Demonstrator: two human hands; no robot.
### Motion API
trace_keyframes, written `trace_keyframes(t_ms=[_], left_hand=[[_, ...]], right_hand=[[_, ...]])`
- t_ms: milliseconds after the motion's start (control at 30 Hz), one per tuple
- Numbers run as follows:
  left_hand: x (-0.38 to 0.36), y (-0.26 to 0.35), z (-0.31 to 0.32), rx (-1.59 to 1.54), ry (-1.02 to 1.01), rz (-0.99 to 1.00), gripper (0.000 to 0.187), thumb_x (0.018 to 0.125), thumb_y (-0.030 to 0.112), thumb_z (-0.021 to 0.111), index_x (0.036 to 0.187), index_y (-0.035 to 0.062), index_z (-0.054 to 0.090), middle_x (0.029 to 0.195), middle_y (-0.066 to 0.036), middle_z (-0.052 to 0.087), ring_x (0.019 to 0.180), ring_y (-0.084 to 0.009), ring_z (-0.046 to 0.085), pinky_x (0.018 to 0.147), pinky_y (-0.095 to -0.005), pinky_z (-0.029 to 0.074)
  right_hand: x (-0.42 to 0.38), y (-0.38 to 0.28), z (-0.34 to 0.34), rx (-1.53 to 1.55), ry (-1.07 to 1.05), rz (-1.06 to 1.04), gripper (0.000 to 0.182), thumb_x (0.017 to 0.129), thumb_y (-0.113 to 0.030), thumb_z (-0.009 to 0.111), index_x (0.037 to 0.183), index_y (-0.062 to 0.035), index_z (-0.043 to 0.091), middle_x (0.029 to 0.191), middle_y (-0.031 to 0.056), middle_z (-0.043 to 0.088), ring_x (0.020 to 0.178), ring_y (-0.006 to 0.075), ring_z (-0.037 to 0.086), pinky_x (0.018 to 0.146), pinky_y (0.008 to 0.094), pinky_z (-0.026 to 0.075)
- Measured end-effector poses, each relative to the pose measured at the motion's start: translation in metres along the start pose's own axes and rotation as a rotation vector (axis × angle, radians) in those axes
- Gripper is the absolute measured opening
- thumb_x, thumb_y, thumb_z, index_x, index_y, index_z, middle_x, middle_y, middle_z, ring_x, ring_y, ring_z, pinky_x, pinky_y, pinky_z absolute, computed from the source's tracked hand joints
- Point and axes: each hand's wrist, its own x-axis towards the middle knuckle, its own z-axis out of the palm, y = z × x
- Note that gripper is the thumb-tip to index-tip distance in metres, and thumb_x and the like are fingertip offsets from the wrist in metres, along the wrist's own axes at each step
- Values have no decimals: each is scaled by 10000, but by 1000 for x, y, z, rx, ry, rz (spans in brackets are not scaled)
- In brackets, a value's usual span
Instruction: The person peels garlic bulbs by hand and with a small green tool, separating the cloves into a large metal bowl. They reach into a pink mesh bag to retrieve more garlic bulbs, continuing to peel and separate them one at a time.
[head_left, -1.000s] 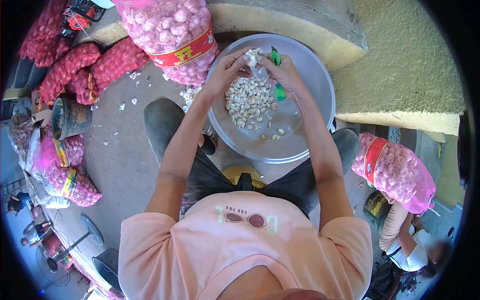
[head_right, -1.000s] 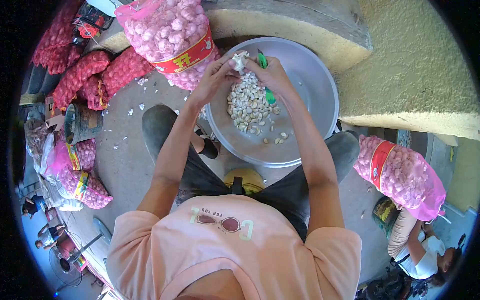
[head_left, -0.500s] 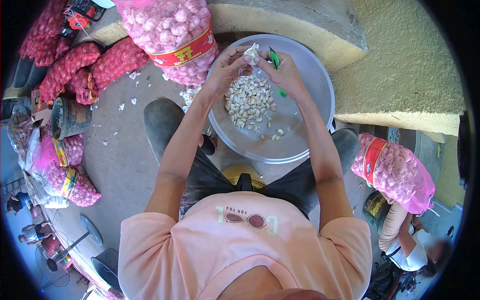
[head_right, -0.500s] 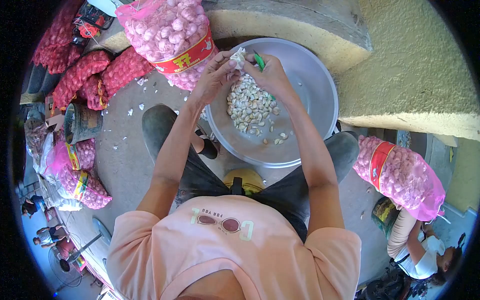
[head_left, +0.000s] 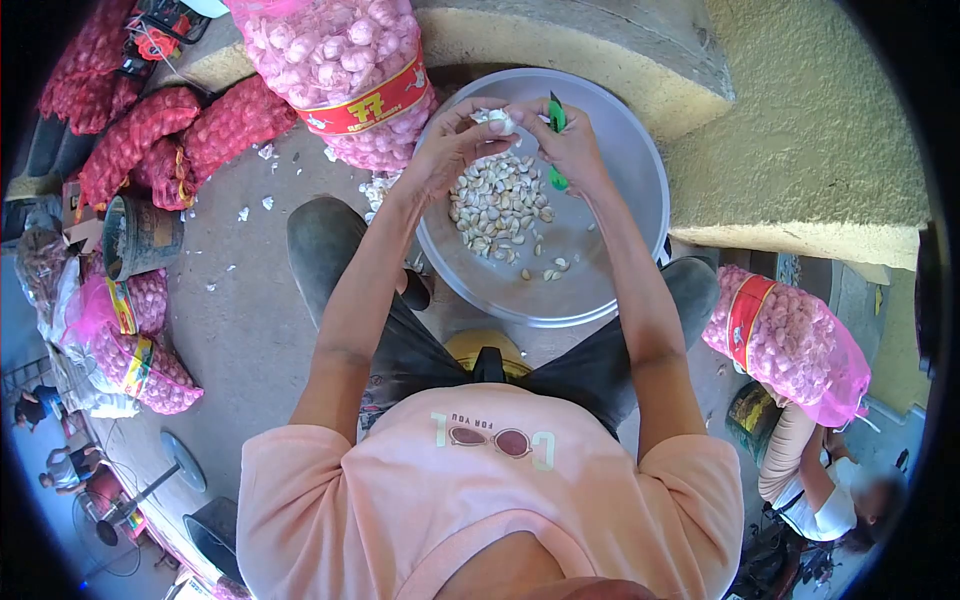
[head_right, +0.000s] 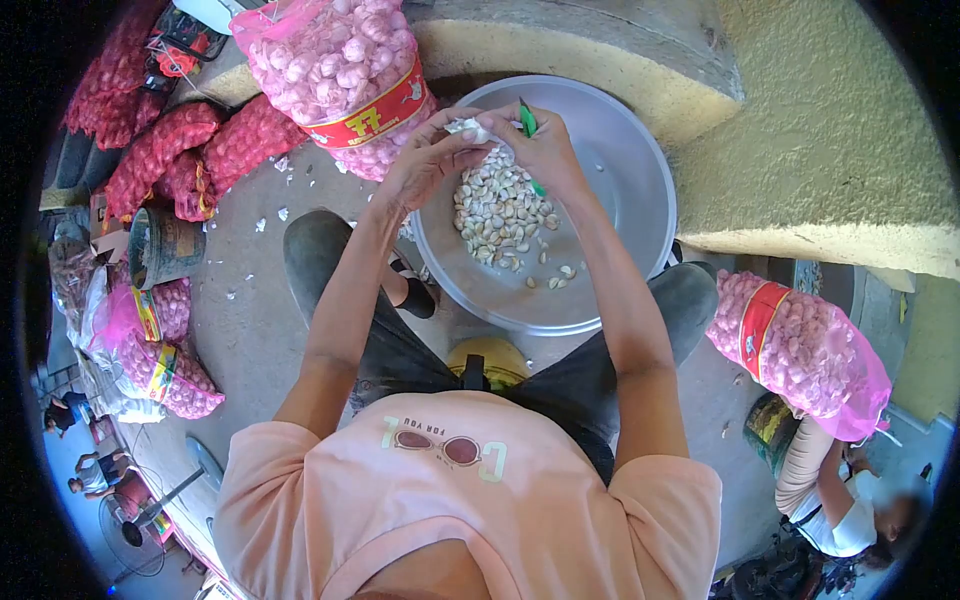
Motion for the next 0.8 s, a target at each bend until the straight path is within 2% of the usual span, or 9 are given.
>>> trace_keyframes(t_ms=[100,200,367,500,600,667,800], left_hand=[[-2,3,-2,-71,-2,7,280,934,92,538,1204,24,506,1106,-106,590,989,-204,629,883,-299,535],[-4,5,-4,-5,14,25,244,922,93,564,1156,29,539,1105,-96,592,969,-187,632,874,-292,539],[-2,1,-12,88,10,88,209,886,90,620,1085,41,577,1007,-72,631,917,-156,638,843,-314,550],[-2,-1,-13,103,25,86,199,885,85,620,1076,42,585,965,-63,641,906,-150,640,832,-310,549],[-2,-1,-13,137,47,84,189,881,80,624,1064,44,593,960,-58,643,896,-143,639,821,-298,549],[-2,0,-14,224,71,96,172,877,77,629,1042,41,603,950,-50,643,889,-134,636,799,-278,546],[-1,-2,-17,246,85,90,166,872,75,634,1031,33,607,952,-42,642,888,-125,632,780,-261,539]], right_hand=[[3,-2,-4,59,-100,117,158,855,-163,685,922,-21,695,788,40,682,718,87,589,669,249,483],[0,-8,-3,-1,-104,33,137,842,-141,695,907,-21,693,775,30,677,705,85,584,658,242,476],[4,5,1,-80,-14,-249,80,807,-64,704,864,-13,680,762,28,666,700,77,572,654,246,464],[0,-3,1,-186,-29,-237,68,803,-40,690,857,-7,665,763,37,661,712,83,576,669,251,466],[1,2,2,-219,-32,-322,64,802,-23,676,853,-1,645,767,45,652,728,95,577,679,256,466],[2,8,2,-231,-41,-345,57,848,-53,654,889,-22,629,761,-22,603,688,36,498,623,209,415],[4,13,5,-217,-21,-388,59,844,-42,655,889,-20,623,758,-33,586,681,35,480,603,209,403]])
